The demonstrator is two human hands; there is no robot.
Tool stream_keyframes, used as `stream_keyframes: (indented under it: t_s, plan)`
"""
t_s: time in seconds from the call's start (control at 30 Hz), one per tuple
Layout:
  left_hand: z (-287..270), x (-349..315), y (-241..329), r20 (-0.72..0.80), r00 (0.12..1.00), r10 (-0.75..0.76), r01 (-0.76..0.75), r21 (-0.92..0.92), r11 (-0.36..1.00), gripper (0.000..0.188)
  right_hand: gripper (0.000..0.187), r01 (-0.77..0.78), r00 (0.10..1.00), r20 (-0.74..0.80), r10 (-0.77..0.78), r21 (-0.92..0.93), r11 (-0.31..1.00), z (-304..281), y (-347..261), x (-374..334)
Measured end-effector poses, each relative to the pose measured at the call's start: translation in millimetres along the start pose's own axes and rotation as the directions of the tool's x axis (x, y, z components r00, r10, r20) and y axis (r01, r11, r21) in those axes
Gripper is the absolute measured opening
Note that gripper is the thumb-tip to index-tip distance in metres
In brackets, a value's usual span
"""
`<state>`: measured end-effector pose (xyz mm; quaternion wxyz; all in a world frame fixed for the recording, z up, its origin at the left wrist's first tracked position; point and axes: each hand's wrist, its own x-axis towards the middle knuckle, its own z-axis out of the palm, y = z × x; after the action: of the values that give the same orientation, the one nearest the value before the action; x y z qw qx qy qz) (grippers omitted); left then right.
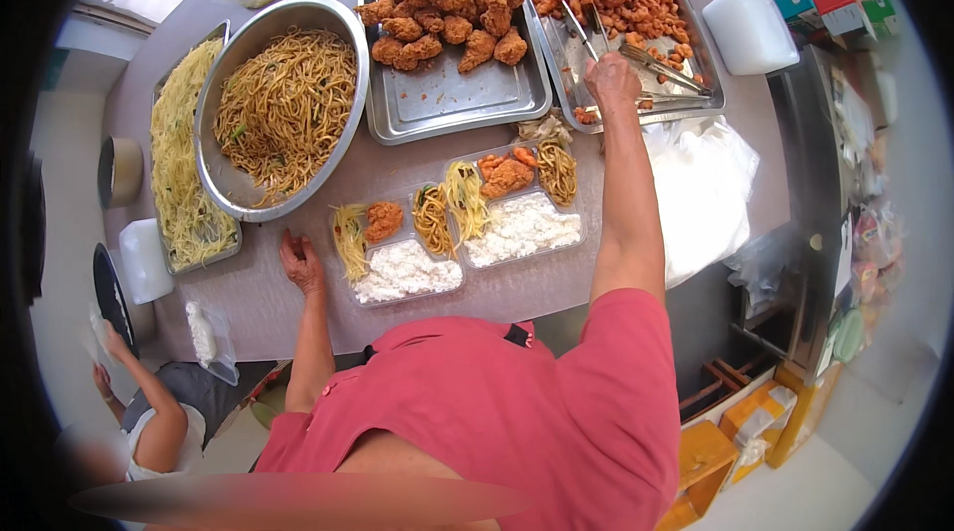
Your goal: The person assembles meal containers by placing rice, noodles, and fried chicken pieces into plastic trays using tongs. The person repeatedly scoops rice, adds noodles, and places chicken pieces into multiple containers on the counter.
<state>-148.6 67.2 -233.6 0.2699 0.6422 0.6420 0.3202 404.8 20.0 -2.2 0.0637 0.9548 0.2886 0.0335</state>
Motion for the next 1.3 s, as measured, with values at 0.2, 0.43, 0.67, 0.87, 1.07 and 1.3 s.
stream_keyframes:
  t_s: [0.2,0.43,0.67,0.87,1.07,1.3]
  plan:
    - [2,2,12,-0.018,1.000,0.000,0.000,-0.036,0.999,0.037,0.035,0.174,0.984,0.053,-0.169,-0.109,0.979,1,10,2]
    - [9,4,-6,0.004,0.999,0.051,-0.051,-0.041,0.998,0.038,0.038,0.124,0.989,0.022,-0.145,0.400,0.908,11,35,-30]
    - [11,6,3,0.005,0.998,0.070,-0.069,-0.071,0.995,0.038,0.032,-0.236,0.959,0.283,-0.009,0.815,0.529,-26,25,-86]
    - [15,6,-2,0.007,0.999,0.036,-0.035,-0.133,0.990,0.038,0.032,-0.162,0.955,0.276,-0.109,0.791,0.590,-67,9,-139]
    - [8,14,10,0.065,0.998,-0.006,0.020,-0.209,0.978,0.034,0.028,-0.034,0.878,0.347,-0.330,0.732,0.681,-67,-11,-222]
    - [-10,18,54,0.146,0.988,0.049,0.010,-0.377,0.926,0.024,0.023,0.145,0.765,0.419,-0.490,0.629,0.764,-59,-49,-285]
